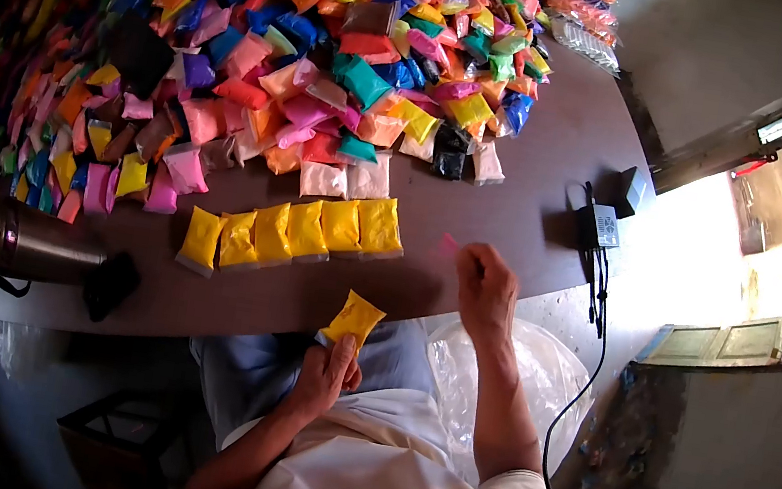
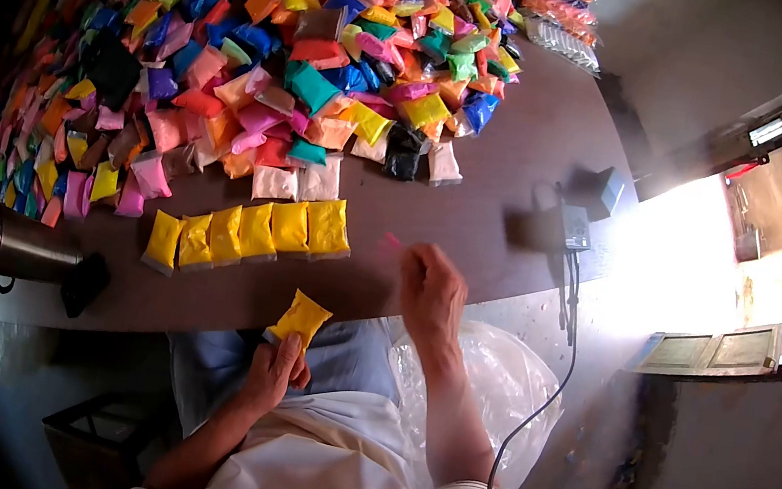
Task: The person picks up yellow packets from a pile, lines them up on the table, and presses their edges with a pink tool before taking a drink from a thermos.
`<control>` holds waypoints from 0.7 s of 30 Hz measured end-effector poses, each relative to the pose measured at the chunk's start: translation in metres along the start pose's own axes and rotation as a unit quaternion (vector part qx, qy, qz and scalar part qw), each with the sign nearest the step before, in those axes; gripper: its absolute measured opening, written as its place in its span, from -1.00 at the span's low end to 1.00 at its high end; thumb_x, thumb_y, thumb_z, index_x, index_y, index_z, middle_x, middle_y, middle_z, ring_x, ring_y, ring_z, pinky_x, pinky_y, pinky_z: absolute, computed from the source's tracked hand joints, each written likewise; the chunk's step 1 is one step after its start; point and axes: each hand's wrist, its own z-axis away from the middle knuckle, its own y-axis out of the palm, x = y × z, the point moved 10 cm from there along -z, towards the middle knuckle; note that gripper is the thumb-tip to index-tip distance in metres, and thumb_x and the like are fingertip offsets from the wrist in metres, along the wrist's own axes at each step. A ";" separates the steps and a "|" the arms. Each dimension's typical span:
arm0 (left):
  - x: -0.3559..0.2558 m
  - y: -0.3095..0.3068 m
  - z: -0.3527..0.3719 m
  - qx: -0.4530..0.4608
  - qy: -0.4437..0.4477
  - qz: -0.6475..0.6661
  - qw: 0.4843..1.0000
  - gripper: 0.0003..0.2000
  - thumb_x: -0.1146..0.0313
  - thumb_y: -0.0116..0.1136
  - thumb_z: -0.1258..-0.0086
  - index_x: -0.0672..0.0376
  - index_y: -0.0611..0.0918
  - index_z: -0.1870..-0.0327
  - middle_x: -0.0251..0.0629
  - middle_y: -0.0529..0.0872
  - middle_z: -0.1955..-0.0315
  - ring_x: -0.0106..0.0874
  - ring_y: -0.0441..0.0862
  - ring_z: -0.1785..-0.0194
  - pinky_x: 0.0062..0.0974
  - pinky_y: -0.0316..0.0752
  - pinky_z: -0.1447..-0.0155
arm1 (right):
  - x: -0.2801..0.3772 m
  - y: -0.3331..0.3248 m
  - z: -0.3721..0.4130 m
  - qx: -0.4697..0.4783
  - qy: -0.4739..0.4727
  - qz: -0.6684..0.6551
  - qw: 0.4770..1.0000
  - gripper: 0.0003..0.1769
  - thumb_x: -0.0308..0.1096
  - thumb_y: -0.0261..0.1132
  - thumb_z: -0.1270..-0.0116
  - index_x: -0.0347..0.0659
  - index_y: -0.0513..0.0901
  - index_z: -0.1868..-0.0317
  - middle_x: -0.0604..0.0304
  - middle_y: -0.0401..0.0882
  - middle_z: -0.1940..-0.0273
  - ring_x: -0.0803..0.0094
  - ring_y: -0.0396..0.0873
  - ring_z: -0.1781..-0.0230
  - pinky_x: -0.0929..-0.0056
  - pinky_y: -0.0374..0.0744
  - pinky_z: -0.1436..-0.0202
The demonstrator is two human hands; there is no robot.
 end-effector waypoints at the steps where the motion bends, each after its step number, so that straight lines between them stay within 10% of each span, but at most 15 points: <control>1: -0.001 0.000 -0.001 -0.005 0.001 0.001 1.000 -0.44 -0.05 -0.13 -0.52 0.13 0.26 0.70 -0.43 0.28 0.78 -0.57 0.35 0.68 -0.56 0.20 0.57 | -0.002 -0.005 -0.012 -0.031 -0.015 0.073 0.997 -0.91 -0.38 0.20 -0.29 -0.19 0.61 0.31 0.01 0.61 0.41 0.01 0.59 0.39 0.26 0.52 0.31; 11: -0.001 -0.009 0.002 -0.021 0.002 0.026 0.999 -0.44 -0.07 -0.11 -0.51 0.13 0.29 0.69 -0.42 0.34 0.76 -0.56 0.36 0.66 -0.58 0.20 0.56 | 0.038 -0.017 -0.037 -0.269 -0.211 0.212 0.916 -0.88 -0.34 0.30 -0.22 -0.21 0.63 0.35 0.08 0.57 0.46 0.08 0.54 0.44 0.18 0.51 0.27; 15: -0.001 -0.008 0.002 -0.025 -0.001 0.042 0.999 -0.44 -0.07 -0.12 -0.51 0.14 0.30 0.68 -0.42 0.33 0.75 -0.55 0.36 0.66 -0.58 0.19 0.56 | 0.002 0.030 0.019 0.063 0.065 -0.015 0.996 -0.76 -0.26 0.25 -0.32 -0.28 0.61 0.40 0.04 0.49 0.59 0.25 0.51 0.58 0.29 0.41 0.50; 19: 0.003 -0.008 0.000 -0.036 -0.042 0.087 0.995 -0.46 -0.06 -0.11 -0.51 0.13 0.33 0.65 -0.43 0.33 0.74 -0.57 0.33 0.67 -0.60 0.19 0.55 | 0.012 0.076 0.102 0.285 0.119 -0.076 0.948 -0.57 -0.05 0.18 -0.42 -0.32 0.61 0.33 0.08 0.50 0.59 0.48 0.56 0.52 0.36 0.47 0.43; 21: 0.000 -0.014 0.000 -0.038 0.003 0.026 0.999 -0.47 -0.06 -0.12 -0.52 0.14 0.36 0.64 -0.43 0.34 0.74 -0.58 0.34 0.66 -0.60 0.21 0.55 | 0.022 0.101 0.128 0.332 0.203 -0.329 0.860 -0.54 -0.02 0.16 -0.44 -0.37 0.59 0.18 0.11 0.59 0.47 0.47 0.58 0.45 0.43 0.52 0.32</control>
